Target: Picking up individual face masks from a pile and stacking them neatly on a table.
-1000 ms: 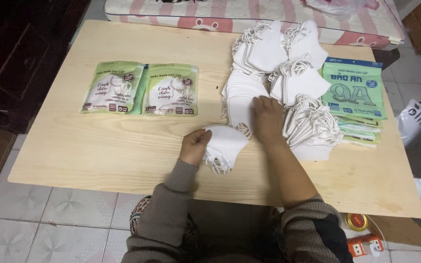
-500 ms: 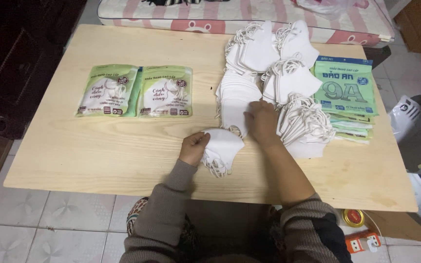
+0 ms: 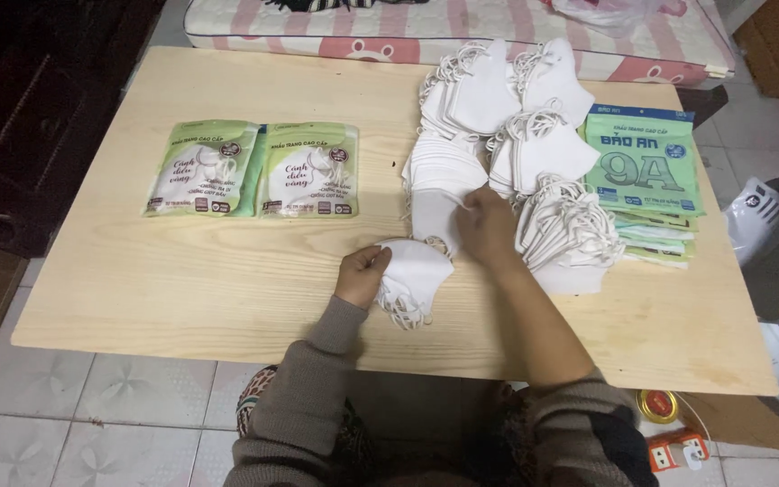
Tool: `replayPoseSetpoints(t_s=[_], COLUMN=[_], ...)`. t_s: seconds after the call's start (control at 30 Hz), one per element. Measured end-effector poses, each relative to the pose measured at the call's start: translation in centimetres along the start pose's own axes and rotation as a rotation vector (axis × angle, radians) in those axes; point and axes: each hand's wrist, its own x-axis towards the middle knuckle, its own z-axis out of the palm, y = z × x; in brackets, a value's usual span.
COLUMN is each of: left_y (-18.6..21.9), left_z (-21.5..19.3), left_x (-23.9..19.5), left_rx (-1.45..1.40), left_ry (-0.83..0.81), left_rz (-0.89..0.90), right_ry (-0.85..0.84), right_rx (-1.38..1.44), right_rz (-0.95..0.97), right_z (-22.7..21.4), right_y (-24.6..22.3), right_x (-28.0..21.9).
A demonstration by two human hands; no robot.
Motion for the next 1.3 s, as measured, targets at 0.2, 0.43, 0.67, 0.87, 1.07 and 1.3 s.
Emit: replayPoseSetpoints(t_s=[0.2,0.43,0.67,0.87,1.07,1.3], left_y=[-0.9,1.6,2.4,1.0,-0.2,-0.3], left_z=[-0.2,0.7,0.6,0.3,0.7,1.0], left_x=[0.4,-1.0,-1.7,-0.9,-0.4,-0.7], left_rx=[-0.024,-0.085,-0.233,-0.16,-0.157,-0.162], left_ry=[-0.016,-0.039,-0.093,-0.091,-0.05,-0.026], left_rz=[0.023,-0.003,-0.049,0.004,0.089,0.13], right_ry=[-0.138,-0.445,-0.446,-0.467,-0.454,-0.222], right_rx=[0.903,1.051,1.053,1.019,0.85,0.041], right_rz=[0.172,0.407,0.424,0.424,0.333,0.028], right_z=[-3.5,-2.1,0.9,1.9,1.0,-4.0], right_y=[-0.2,-2.0,0.8,1.9,2.0,-4.4], right_x=[-1.2,-6.1,-6.6,-6.6,-5.6,-2.9])
